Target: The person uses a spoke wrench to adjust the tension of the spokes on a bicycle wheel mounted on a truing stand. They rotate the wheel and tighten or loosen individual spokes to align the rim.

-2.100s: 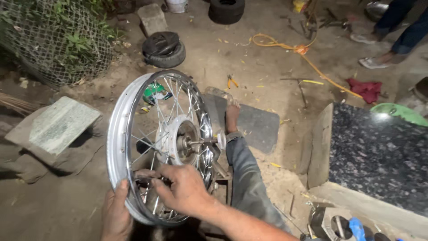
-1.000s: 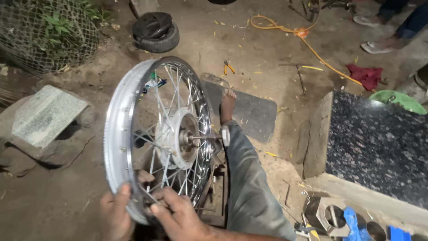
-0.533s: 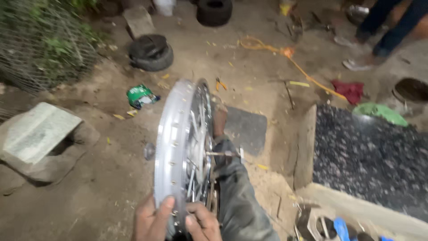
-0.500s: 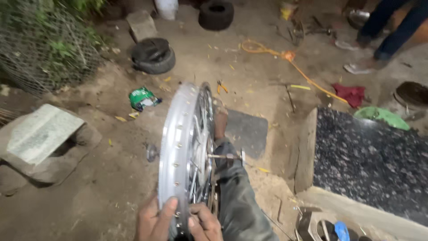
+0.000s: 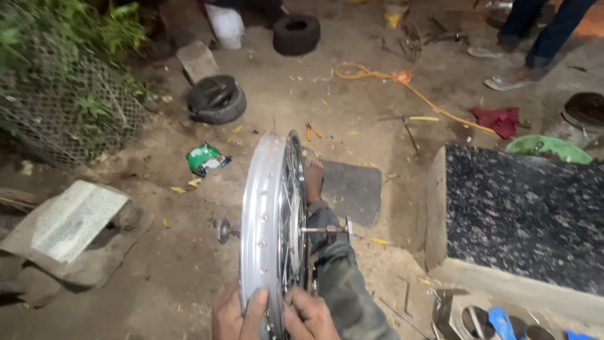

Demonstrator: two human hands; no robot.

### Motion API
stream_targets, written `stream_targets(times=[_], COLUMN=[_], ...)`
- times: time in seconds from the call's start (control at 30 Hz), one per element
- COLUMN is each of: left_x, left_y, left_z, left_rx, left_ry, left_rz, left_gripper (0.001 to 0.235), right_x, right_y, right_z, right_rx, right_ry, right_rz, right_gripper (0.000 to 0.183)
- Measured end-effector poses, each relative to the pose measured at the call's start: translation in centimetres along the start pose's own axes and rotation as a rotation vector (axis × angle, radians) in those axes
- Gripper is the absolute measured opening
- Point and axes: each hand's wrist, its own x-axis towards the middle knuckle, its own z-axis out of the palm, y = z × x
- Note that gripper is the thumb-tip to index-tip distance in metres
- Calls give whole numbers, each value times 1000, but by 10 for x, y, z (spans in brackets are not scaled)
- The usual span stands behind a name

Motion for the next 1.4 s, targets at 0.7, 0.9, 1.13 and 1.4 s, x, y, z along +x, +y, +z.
stream_targets(times=[0.7, 0.9, 1.13, 1.4], left_x=[-11, -15, -39, -40], left_y=[-39, -73, -97, -120], left_z=[10, 9, 17, 0], left_rx=[-69, -155, -509, -504], left_ry=[36, -164, -194, -319], left_rz=[240, 131, -391, -486], left_gripper=[40, 57, 72, 71], right_x=[34, 28, 40, 59], right_y=[-130, -132, -150, -166], right_z=[-24, -33, -37, -55], right_rx=[-457, -560, -282, -321], right_ry=[-71, -161, -267, -601], right_rz=[88, -4, 75, -119], right_gripper=[11, 10, 18, 12])
